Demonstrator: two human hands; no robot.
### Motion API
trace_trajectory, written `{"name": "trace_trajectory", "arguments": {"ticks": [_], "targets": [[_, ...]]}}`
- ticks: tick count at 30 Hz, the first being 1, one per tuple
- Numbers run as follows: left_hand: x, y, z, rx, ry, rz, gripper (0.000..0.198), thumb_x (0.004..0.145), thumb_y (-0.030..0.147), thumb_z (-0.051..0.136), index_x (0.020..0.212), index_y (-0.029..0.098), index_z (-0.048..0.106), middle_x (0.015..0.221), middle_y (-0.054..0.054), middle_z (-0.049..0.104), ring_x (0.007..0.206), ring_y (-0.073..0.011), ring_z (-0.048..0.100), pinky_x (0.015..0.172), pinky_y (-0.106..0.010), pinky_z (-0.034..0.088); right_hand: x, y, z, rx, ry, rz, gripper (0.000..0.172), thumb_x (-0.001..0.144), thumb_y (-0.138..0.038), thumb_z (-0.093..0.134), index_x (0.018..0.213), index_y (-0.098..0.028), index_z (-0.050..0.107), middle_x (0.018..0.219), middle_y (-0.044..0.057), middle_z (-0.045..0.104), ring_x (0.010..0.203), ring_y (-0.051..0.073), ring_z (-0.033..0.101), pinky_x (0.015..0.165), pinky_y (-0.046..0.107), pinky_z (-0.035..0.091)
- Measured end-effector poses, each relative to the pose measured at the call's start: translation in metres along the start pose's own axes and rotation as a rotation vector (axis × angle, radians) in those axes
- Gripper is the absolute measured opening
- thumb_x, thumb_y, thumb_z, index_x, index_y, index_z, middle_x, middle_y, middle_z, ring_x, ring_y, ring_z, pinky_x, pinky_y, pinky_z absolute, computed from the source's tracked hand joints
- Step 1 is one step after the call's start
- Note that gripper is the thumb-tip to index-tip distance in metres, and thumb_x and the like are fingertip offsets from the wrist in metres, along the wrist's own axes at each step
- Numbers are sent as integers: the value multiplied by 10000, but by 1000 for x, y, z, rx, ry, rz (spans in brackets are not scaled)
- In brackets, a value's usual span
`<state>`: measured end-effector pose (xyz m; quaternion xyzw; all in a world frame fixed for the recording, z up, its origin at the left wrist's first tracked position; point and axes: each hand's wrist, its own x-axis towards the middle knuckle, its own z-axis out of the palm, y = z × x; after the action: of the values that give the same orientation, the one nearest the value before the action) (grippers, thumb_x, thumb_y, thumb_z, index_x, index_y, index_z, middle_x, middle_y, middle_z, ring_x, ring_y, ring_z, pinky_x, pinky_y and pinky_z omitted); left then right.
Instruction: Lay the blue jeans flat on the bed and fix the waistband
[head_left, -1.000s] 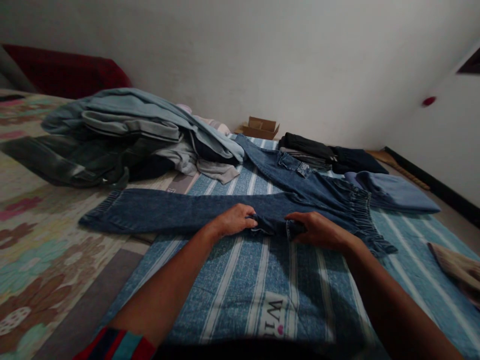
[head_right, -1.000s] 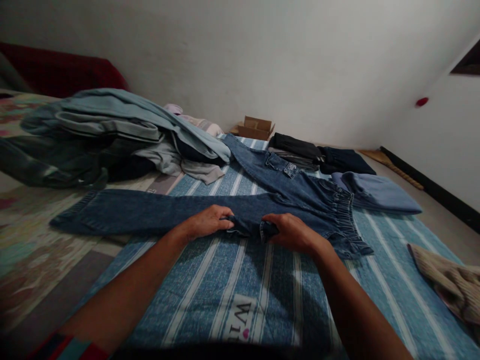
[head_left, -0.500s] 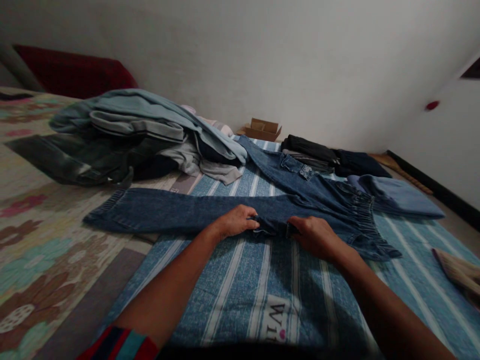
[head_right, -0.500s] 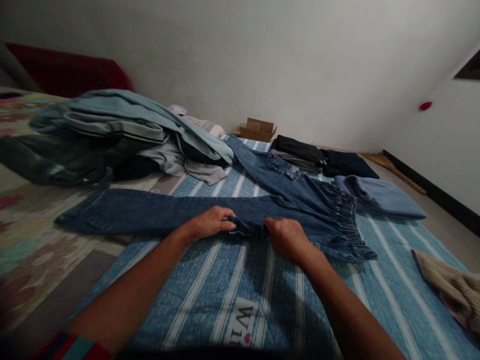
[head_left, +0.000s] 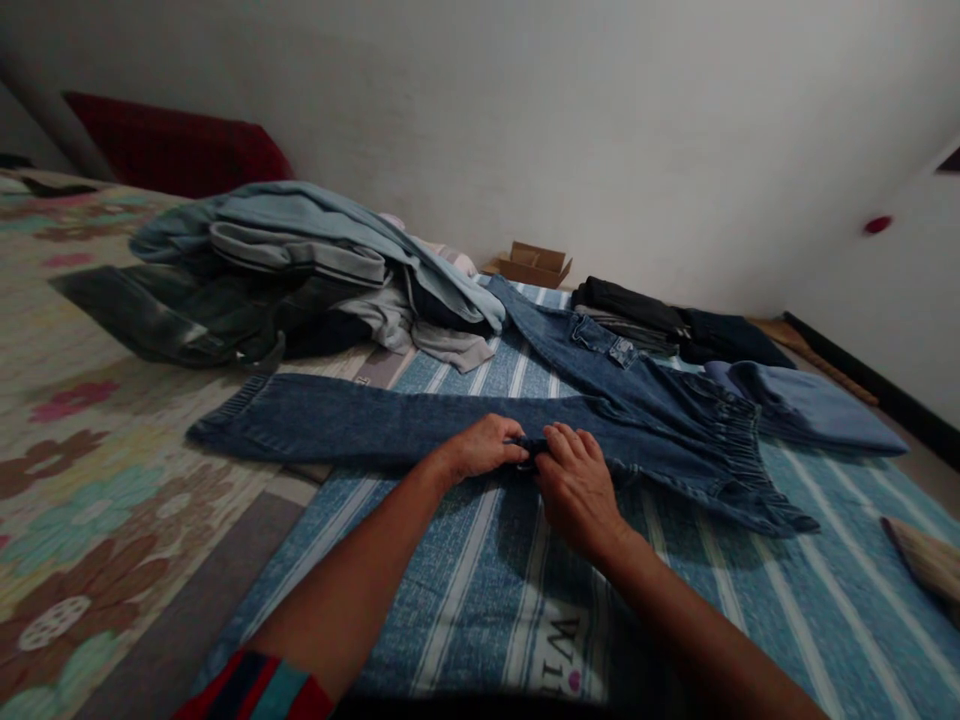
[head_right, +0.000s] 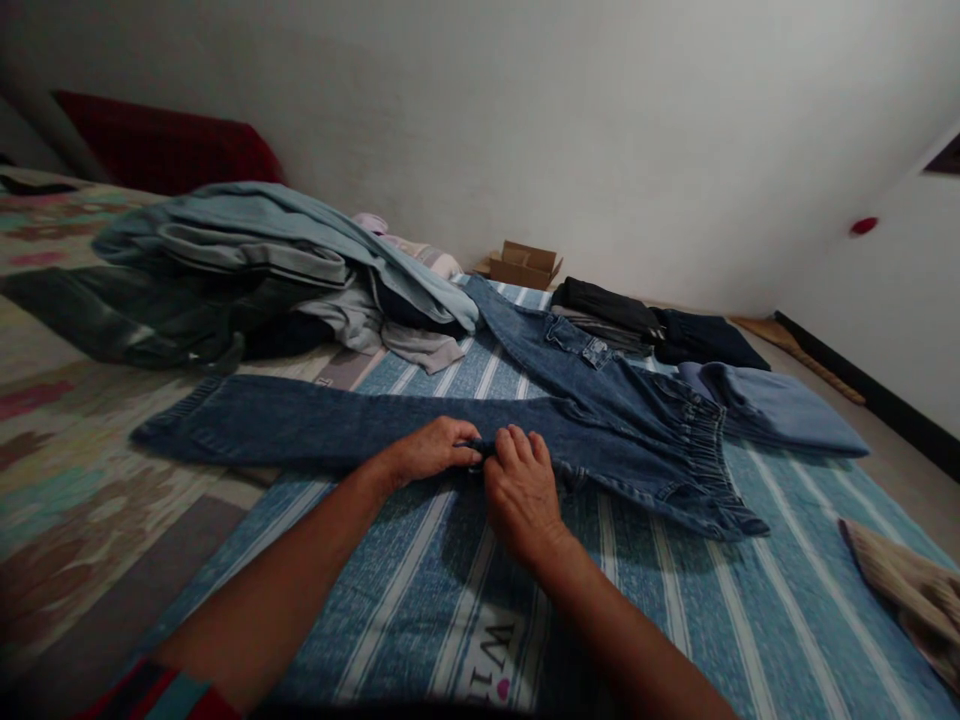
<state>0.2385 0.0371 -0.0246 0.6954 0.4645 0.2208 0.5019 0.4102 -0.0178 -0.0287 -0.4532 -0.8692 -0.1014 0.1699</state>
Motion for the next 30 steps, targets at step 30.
{"name": "trace_trajectory", "arguments": {"ticks": [30], "targets": [[-6,-13,-12,-243,-256,78,390,563,151,707,949,168,659,851,4,653,796,-146,565,711,-252,414,1,23,11,393,165,-277,179,688,-56,450,759,-168,570,1093,148,585,1066,256,505,884,447,440]]}}
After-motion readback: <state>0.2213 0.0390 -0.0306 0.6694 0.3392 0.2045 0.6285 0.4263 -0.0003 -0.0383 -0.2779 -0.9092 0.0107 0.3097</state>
